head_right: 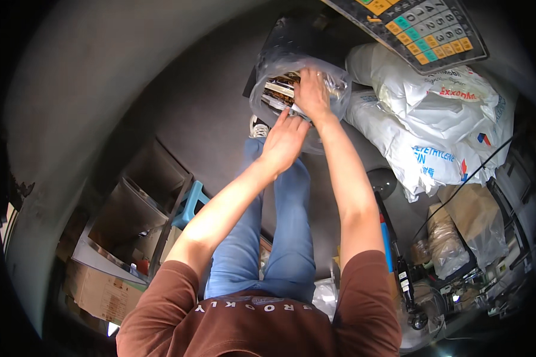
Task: Packaging metal components into plastic bags and sealing them using a tape dispenser.
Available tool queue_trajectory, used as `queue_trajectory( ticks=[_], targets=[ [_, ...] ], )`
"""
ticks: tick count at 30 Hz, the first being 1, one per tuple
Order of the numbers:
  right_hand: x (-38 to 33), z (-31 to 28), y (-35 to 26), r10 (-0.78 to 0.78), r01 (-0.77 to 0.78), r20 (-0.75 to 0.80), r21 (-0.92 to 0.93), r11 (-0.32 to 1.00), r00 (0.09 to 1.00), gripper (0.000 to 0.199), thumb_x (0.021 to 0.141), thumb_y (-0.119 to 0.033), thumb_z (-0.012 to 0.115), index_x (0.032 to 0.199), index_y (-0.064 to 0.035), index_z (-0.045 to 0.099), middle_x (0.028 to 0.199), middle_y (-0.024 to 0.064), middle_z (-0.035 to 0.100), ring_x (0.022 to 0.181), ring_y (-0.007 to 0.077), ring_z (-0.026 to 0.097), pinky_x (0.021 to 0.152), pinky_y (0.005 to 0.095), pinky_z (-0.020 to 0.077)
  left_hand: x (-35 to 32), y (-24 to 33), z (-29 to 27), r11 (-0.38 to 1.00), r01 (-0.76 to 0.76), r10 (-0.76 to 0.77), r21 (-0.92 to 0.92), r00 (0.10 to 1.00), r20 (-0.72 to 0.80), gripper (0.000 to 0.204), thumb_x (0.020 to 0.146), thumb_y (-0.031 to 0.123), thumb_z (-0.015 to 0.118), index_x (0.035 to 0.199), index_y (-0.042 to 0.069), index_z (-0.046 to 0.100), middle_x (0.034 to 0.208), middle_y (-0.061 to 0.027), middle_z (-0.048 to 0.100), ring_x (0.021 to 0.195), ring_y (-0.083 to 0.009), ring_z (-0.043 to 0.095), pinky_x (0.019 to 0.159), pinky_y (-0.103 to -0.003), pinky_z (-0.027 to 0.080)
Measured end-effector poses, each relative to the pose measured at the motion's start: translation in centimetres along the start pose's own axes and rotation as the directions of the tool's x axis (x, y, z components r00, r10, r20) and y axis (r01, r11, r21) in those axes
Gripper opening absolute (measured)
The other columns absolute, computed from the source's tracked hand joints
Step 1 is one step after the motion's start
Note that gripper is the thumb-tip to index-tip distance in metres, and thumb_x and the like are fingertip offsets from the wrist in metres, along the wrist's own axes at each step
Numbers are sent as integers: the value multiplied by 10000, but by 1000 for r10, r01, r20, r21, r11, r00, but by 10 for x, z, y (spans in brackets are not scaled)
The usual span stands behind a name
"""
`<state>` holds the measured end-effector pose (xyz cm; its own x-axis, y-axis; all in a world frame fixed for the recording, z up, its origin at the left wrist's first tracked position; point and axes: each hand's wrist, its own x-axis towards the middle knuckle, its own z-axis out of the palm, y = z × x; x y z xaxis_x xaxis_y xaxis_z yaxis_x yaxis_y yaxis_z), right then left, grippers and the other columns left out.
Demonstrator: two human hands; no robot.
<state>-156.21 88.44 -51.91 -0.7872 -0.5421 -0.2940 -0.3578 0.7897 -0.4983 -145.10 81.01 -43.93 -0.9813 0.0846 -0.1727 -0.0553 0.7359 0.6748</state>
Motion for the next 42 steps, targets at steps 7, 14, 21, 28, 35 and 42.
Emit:
queue_trajectory(
  ticks=[7,14,21,28,35,42],
  targets=[
    [32,-2,18,80,6,276,-298,954,958,940,545,-454,783,1254,22,391,1279,180,436,1212,334,373,971,448,295,48,-29,80,41,659,-853,-751,414,316,613,714,-2,517,1268,-83,267,1186,-232,468,1104,-330,482,947,-336,357],
    [39,-9,24,80,79,406,-360,930,910,620,636,-358,735,1120,-22,545,1137,124,567,1059,278,522,885,394,353,51,-28,76,-378,405,-795,-832,319,516,563,738,118,587,1249,22,370,1156,-114,493,1041,-228,475,903,-329,354],
    [32,-13,31,94,-61,447,-88,994,889,493,700,-317,658,1118,-72,568,1097,153,585,1084,332,509,901,412,397,41,-38,83,-522,257,-665,-813,474,577,562,765,461,651,1198,149,473,1197,10,464,1077,-157,422,940,-343,306],
    [-15,-65,0,66,-195,458,240,951,887,477,720,-283,619,1111,-31,515,1020,216,597,959,369,573,808,398,459,27,-6,64,-465,81,-564,-881,741,366,558,847,313,617,1295,68,390,1250,-29,468,1161,-162,428,980,-322,321],
    [-106,-117,-77,11,-75,341,174,982,940,557,720,-182,604,1224,-44,411,1120,195,508,982,372,529,827,439,426,-49,56,-9,-304,111,-517,-946,815,261,661,815,244,643,1329,-6,311,1321,-86,401,1215,-203,388,1044,-338,266],
    [-172,-145,-161,-153,102,148,310,945,977,683,675,-221,664,1267,-12,394,1226,196,394,1145,359,380,932,457,330,-104,80,-83,-381,97,-685,-920,638,351,488,826,190,616,1242,-3,449,1181,-115,547,1058,-219,539,928,-347,436]
  ],
)
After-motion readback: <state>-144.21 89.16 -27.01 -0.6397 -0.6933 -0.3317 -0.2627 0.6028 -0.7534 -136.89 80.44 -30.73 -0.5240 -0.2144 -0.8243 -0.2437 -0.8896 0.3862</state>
